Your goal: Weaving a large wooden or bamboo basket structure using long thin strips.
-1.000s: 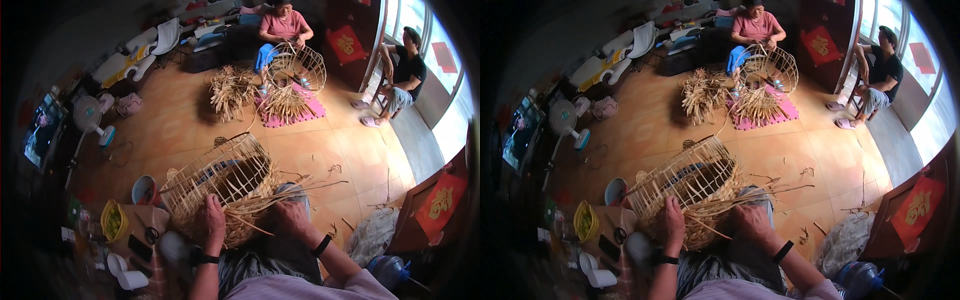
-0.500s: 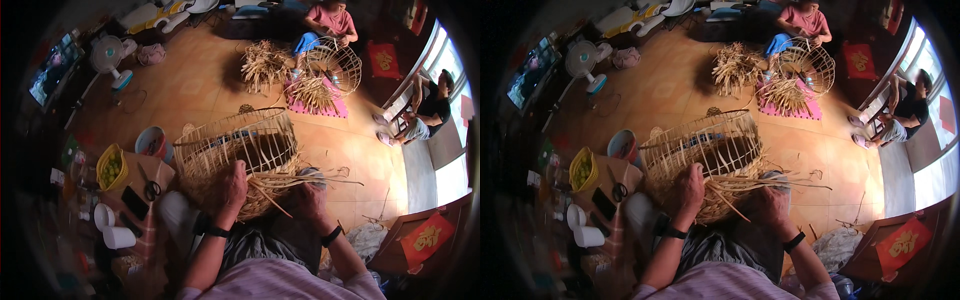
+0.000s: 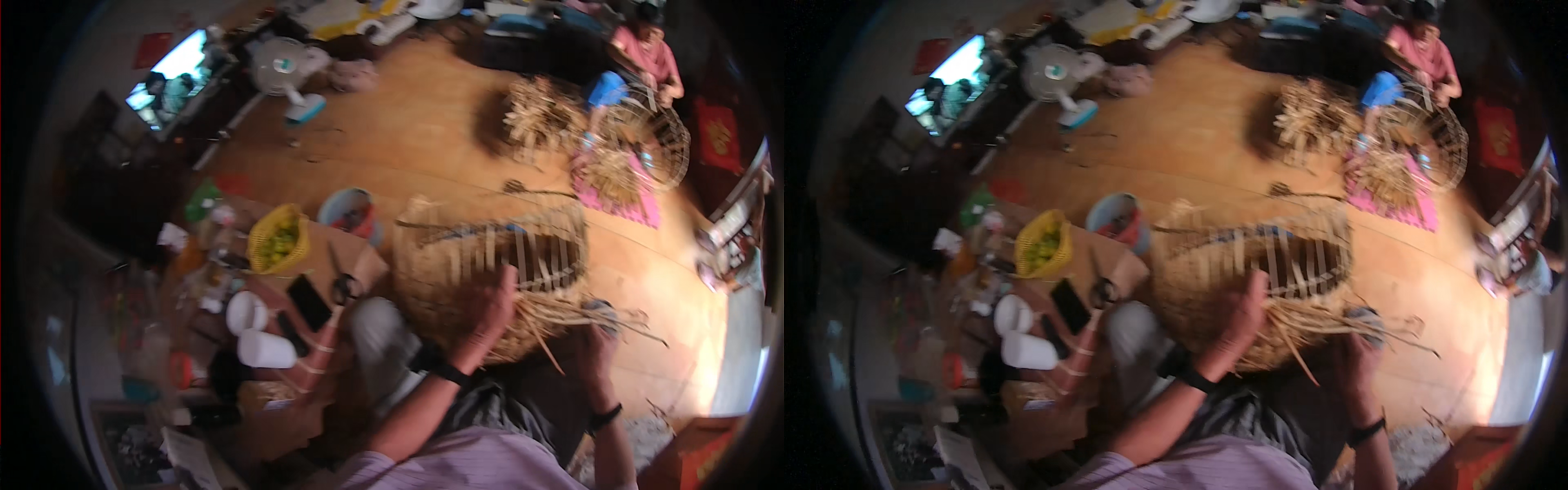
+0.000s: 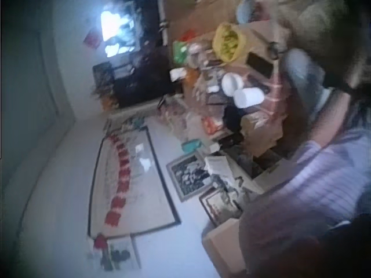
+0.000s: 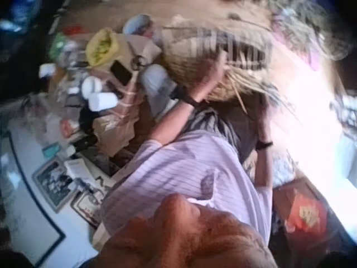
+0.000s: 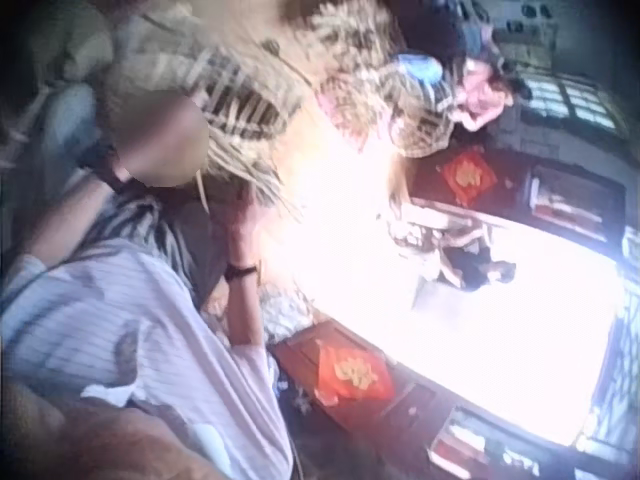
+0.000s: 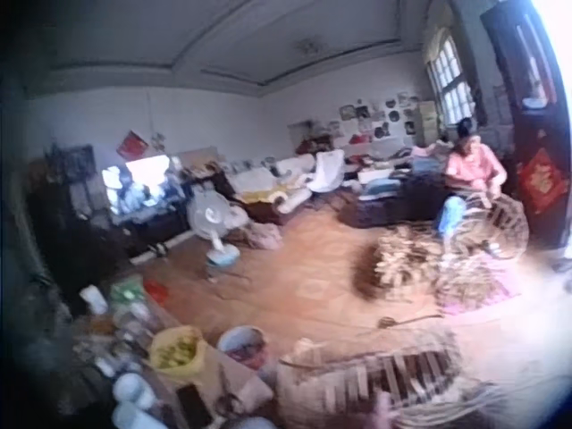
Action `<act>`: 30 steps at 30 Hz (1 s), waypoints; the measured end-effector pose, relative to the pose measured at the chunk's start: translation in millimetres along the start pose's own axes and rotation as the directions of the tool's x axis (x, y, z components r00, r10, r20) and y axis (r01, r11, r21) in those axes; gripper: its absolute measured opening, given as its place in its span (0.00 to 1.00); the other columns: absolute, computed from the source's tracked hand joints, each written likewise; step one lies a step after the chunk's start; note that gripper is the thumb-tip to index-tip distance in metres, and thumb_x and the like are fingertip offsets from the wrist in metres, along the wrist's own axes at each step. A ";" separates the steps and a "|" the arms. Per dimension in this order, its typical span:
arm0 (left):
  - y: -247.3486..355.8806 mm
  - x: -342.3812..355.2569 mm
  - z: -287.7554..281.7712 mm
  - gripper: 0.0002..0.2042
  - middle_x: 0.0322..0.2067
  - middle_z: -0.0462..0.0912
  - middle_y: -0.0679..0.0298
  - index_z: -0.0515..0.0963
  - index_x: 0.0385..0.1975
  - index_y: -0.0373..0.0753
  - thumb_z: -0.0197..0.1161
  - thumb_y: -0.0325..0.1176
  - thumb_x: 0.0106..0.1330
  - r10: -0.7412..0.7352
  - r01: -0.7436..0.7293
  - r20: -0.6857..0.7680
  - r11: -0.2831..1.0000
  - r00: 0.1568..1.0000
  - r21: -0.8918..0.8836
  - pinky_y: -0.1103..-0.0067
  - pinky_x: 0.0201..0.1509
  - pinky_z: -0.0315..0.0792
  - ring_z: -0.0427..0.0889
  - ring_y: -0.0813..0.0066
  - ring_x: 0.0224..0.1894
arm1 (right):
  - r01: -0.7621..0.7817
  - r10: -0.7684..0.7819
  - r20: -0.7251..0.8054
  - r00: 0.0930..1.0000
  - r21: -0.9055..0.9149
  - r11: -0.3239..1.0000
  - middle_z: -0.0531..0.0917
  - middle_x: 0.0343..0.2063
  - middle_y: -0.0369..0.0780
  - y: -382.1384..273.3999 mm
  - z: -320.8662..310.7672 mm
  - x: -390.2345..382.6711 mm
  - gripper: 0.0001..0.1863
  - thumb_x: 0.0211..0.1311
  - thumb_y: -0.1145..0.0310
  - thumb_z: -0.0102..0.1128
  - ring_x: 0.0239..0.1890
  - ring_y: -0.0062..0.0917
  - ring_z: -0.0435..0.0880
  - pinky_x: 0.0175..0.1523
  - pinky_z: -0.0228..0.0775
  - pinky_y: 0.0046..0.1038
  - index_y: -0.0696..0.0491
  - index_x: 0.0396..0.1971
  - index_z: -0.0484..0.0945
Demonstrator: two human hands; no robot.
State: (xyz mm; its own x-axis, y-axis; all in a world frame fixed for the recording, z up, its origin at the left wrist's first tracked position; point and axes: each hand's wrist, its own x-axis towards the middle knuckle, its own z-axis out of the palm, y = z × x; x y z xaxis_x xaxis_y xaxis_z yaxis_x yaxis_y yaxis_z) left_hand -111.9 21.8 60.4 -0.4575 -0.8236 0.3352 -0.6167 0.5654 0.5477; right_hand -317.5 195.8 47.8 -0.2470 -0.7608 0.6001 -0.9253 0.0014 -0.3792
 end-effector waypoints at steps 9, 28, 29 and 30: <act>7.1 -1.7 -5.8 0.05 0.31 0.82 0.52 0.71 0.41 0.39 0.59 0.29 0.71 0.164 -0.168 -0.092 0.985 0.982 -0.040 0.59 0.38 0.75 0.83 0.48 0.35 | -0.249 0.248 0.145 0.958 -0.010 0.968 0.82 0.25 0.49 16.5 4.2 -29.2 0.00 0.62 0.74 0.64 0.32 0.46 0.84 0.38 0.73 0.42 0.53 0.32 0.81; 7.9 2.5 -3.8 0.05 0.27 0.78 0.55 0.69 0.36 0.39 0.57 0.30 0.72 0.161 -0.167 -0.118 0.985 0.980 -0.040 0.61 0.39 0.75 0.82 0.52 0.32 | -0.172 0.173 0.112 0.979 -0.019 0.985 0.83 0.26 0.49 19.9 5.7 -23.1 0.09 0.64 0.72 0.66 0.31 0.47 0.84 0.37 0.73 0.43 0.52 0.44 0.84; 7.9 2.5 -3.6 0.05 0.27 0.78 0.55 0.68 0.36 0.39 0.56 0.30 0.72 0.161 -0.167 -0.111 0.985 0.981 -0.050 0.62 0.38 0.75 0.82 0.52 0.32 | -0.177 0.181 0.118 0.976 -0.042 0.983 0.84 0.27 0.49 22.1 7.8 -25.3 0.11 0.64 0.72 0.66 0.32 0.47 0.85 0.38 0.74 0.43 0.51 0.46 0.84; 8.1 2.7 -3.3 0.05 0.27 0.78 0.55 0.68 0.36 0.39 0.56 0.30 0.72 0.162 -0.168 -0.111 0.985 0.981 -0.050 0.62 0.38 0.75 0.82 0.52 0.32 | -0.176 0.180 0.118 0.977 -0.042 0.983 0.84 0.27 0.49 22.7 10.1 -27.6 0.11 0.64 0.72 0.66 0.32 0.47 0.85 0.38 0.74 0.43 0.51 0.46 0.84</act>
State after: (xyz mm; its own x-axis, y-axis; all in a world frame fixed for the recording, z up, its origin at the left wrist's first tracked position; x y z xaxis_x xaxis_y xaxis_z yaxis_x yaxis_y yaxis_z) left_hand -116.0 24.1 68.3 -0.4771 -0.7211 0.5024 -0.4984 0.6928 0.5211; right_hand -328.7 210.3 15.5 -0.3741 -0.8192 0.4346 -0.8786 0.1631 -0.4489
